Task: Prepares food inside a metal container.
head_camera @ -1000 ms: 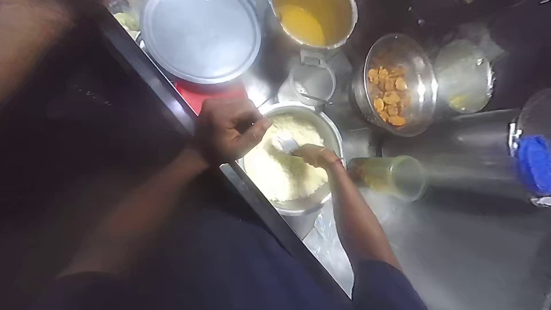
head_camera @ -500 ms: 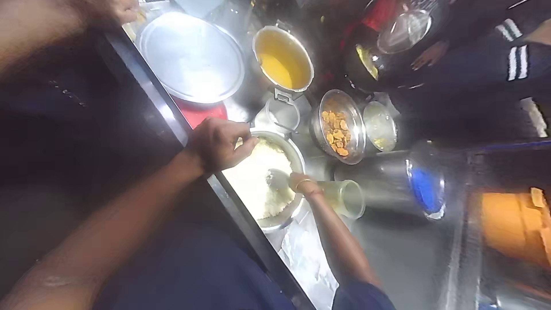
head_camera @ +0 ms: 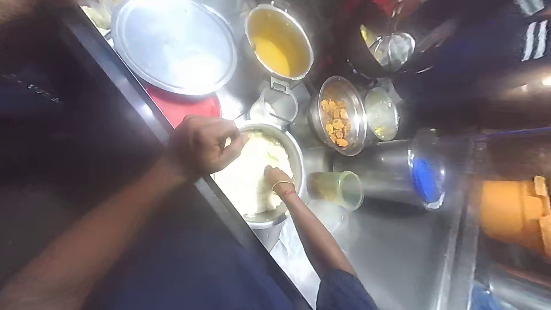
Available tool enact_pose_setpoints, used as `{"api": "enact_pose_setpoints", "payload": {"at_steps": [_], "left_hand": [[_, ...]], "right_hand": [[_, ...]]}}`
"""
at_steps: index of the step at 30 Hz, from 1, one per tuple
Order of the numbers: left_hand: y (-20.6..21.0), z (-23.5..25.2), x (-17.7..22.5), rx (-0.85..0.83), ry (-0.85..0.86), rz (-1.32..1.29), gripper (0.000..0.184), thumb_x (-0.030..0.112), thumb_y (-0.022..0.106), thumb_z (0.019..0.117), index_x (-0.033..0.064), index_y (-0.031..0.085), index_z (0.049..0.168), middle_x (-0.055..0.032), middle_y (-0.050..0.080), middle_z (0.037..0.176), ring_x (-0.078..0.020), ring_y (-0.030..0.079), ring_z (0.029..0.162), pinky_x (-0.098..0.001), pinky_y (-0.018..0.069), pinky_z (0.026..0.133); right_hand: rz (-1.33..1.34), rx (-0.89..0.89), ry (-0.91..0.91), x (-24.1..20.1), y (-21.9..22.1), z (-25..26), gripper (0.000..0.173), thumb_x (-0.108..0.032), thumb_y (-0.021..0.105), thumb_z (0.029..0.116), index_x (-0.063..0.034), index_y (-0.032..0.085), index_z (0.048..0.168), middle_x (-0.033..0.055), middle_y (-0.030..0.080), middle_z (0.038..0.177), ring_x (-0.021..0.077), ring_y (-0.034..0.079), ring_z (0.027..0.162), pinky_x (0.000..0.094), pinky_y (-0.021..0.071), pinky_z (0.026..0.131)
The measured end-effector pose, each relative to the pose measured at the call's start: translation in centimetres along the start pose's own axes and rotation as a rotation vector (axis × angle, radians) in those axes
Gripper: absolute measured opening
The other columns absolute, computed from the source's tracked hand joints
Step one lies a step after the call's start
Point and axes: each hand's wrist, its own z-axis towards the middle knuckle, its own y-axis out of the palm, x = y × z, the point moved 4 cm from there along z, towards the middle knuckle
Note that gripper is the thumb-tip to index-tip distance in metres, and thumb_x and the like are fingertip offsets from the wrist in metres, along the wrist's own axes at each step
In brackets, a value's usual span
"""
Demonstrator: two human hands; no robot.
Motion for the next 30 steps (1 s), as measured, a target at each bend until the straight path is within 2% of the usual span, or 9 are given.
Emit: {"api": "enact_pose_setpoints", "payload": {"at_steps": [2,5,9,13,17,21,25,28,30], "left_hand": [[0.1,0.2,-0.1,0.007,0.014,-0.026,0.030,0.024,0.056,0.0952,0.0075,0.067,0.072,-0.0011,0.058,0.058,-0.0065,0.051,0.050,-0.0256,0.0396,0.047],[0.0,0.4,0.0,0.006,0.014,-0.054,0.031,0.024,0.057,0.0962,0.0063,0.067,0.073,-0.0014,0.058,0.059,-0.0049,0.050,0.051,-0.0236,0.0391,0.048],[-0.2,0.4,0.0,0.007,0.007,-0.072,0.031,0.023,0.057,0.0966,0.0055,0.066,0.073,-0.0016,0.057,0.059,-0.0041,0.050,0.052,-0.0222,0.0386,0.048],[-0.4,0.2,-0.1,0.014,-0.006,-0.095,0.030,0.024,0.057,0.0956,0.0075,0.067,0.072,0.0010,0.057,0.061,-0.0022,0.051,0.053,-0.0204,0.0399,0.049],[-0.5,0.3,-0.1,0.015,0.009,-0.108,0.031,0.024,0.057,0.0955,0.0077,0.065,0.071,0.0013,0.057,0.060,-0.0024,0.051,0.054,-0.0212,0.0394,0.049],[-0.6,0.2,-0.3,0.021,0.037,-0.151,0.032,0.023,0.056,0.0964,0.0056,0.066,0.071,-0.0008,0.058,0.060,-0.0027,0.052,0.054,-0.0205,0.0403,0.050],[-0.4,0.5,-0.3,0.027,0.043,-0.160,0.032,0.022,0.056,0.0973,0.0055,0.064,0.071,-0.0015,0.058,0.061,-0.0023,0.052,0.054,-0.0200,0.0394,0.050],[-0.5,0.2,-0.4,0.031,0.034,-0.165,0.032,0.024,0.056,0.0968,0.0067,0.066,0.071,-0.0003,0.059,0.062,-0.0025,0.053,0.055,-0.0205,0.0415,0.051],[-0.8,0.2,-0.6,0.050,0.046,-0.202,0.033,0.025,0.057,0.0969,0.0067,0.066,0.071,0.0003,0.059,0.062,-0.0019,0.054,0.056,-0.0197,0.0424,0.051]], "right_hand": [[-0.031,-0.031,-0.038,0.0,-1.1,-2.2,0.037,-0.026,0.046,0.1057,-0.0097,0.057,0.137,0.0234,0.067,0.125,0.0443,0.066,0.115,0.0663,0.0527,0.091],[0.043,0.130,0.096,2.6,-5.6,-4.0,0.043,-0.020,0.042,0.1073,-0.0079,0.050,0.148,0.0274,0.065,0.129,0.0466,0.065,0.117,0.0657,0.0508,0.095],[0.167,0.346,0.199,5.6,-6.2,-0.2,0.041,-0.022,0.044,0.1088,-0.0044,0.053,0.144,0.0290,0.066,0.125,0.0485,0.065,0.115,0.0654,0.0514,0.094],[0.163,0.193,0.127,1.5,-3.2,1.8,0.043,-0.018,0.051,0.1050,-0.0022,0.051,0.145,0.0283,0.063,0.132,0.0454,0.062,0.123,0.0626,0.0498,0.101],[0.069,-0.015,-0.004,-2.4,-0.4,-1.0,0.048,-0.021,0.052,0.1033,-0.0061,0.048,0.148,0.0256,0.063,0.133,0.0437,0.063,0.121,0.0631,0.0511,0.098],[0.050,0.000,0.047,1.1,-3.5,-3.0,0.047,-0.019,0.051,0.1028,-0.0049,0.048,0.148,0.0285,0.063,0.132,0.0478,0.062,0.121,0.0681,0.0488,0.097],[0.162,0.250,0.224,5.2,-5.2,-0.8,0.040,-0.018,0.058,0.1011,-0.0001,0.056,0.137,0.0305,0.066,0.123,0.0500,0.064,0.115,0.0691,0.0504,0.092],[0.185,0.137,0.232,3.0,-1.8,2.1,0.051,-0.016,0.062,0.0972,0.0036,0.050,0.143,0.0296,0.060,0.135,0.0467,0.060,0.124,0.0652,0.0494,0.099],[0.186,0.058,0.206,0.2,-0.8,1.5,0.055,-0.017,0.064,0.0954,0.0004,0.048,0.145,0.0262,0.061,0.136,0.0422,0.062,0.123,0.0621,0.0514,0.098]]}}
